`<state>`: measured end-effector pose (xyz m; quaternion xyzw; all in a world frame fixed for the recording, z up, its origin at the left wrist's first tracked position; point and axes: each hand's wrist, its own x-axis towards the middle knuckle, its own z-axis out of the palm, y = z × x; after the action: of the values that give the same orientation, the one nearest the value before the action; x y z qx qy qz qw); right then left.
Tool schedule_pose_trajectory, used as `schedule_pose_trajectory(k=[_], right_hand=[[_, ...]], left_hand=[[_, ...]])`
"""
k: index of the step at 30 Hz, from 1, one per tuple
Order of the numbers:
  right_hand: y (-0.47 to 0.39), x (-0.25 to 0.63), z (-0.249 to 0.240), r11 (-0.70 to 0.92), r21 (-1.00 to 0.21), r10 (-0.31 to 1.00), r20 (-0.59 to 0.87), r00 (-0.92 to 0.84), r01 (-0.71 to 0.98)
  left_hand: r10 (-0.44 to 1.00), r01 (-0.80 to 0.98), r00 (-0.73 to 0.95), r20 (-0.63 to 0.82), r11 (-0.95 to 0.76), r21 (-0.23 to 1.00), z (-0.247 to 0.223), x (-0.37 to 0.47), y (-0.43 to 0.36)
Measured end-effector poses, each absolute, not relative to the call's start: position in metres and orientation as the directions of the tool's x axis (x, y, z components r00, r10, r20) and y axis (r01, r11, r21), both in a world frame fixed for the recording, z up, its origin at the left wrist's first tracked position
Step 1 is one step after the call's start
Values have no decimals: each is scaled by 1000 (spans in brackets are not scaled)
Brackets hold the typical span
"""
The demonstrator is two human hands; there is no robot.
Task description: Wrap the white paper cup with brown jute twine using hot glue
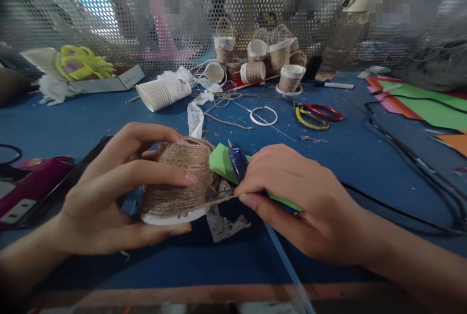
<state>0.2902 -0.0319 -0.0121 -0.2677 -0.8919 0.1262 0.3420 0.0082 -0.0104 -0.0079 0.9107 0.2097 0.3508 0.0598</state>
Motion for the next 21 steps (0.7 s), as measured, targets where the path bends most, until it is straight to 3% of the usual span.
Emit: schedule_pose_trajectory(k=[21], right_hand=[[-32, 291, -13, 828, -408, 559, 552, -619, 384]], left_hand=[[423, 339, 672, 608, -906, 255, -5, 7, -9]])
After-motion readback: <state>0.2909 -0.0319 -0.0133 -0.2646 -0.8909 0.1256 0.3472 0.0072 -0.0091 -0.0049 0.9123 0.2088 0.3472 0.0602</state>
